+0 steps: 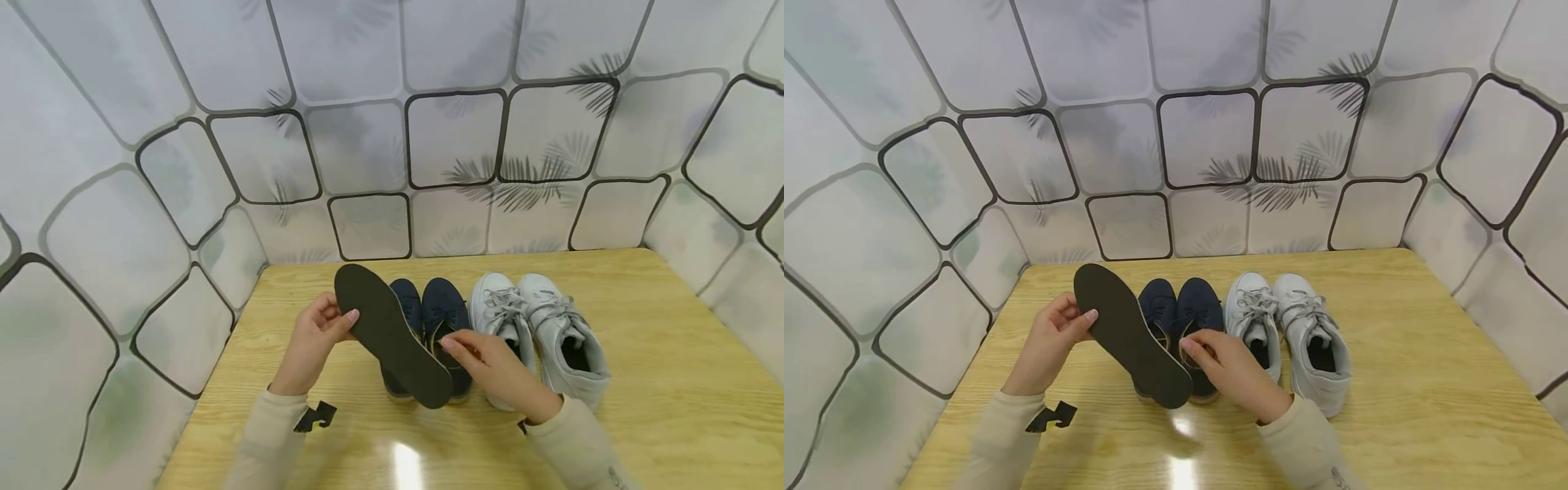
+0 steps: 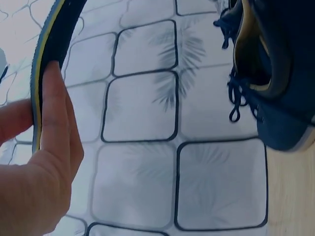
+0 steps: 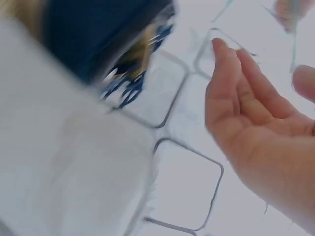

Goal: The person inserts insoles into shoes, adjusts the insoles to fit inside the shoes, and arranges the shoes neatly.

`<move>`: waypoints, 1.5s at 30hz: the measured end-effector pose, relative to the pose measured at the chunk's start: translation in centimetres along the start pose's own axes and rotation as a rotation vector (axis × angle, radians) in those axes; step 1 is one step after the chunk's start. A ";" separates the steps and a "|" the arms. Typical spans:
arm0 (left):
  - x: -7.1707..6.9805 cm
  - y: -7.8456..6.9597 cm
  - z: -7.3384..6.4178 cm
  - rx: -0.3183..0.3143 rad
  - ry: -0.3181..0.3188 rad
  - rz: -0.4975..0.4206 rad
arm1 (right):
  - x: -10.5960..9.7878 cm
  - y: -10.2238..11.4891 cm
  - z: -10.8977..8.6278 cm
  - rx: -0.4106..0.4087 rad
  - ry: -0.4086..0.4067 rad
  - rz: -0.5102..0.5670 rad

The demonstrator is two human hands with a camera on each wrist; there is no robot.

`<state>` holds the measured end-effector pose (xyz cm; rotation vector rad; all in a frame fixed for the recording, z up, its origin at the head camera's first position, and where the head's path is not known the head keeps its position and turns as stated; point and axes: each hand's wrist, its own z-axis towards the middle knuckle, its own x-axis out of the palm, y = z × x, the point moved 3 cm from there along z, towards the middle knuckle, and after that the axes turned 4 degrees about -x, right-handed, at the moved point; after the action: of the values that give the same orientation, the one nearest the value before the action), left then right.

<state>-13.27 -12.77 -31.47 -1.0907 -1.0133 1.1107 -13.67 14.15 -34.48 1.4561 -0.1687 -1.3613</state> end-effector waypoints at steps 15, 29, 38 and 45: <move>2.3 0.1 1.1 0.176 -0.121 -0.125 | -1.6 1.9 -0.7 -0.023 -0.136 0.018; 6.7 -1.1 1.7 0.311 0.161 -0.013 | -3.6 5.6 1.9 -0.103 -0.358 -0.266; 5.0 5.0 3.6 0.451 0.161 1.458 | -4.0 2.8 1.2 0.282 -0.141 -0.035; 5.5 8.0 5.3 0.451 -0.001 1.687 | -2.2 1.8 1.3 0.226 0.010 -0.099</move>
<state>-18.83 -5.82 -38.02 -1.4786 0.4719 2.4436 -14.42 14.19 -31.47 1.6775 -0.2531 -1.4503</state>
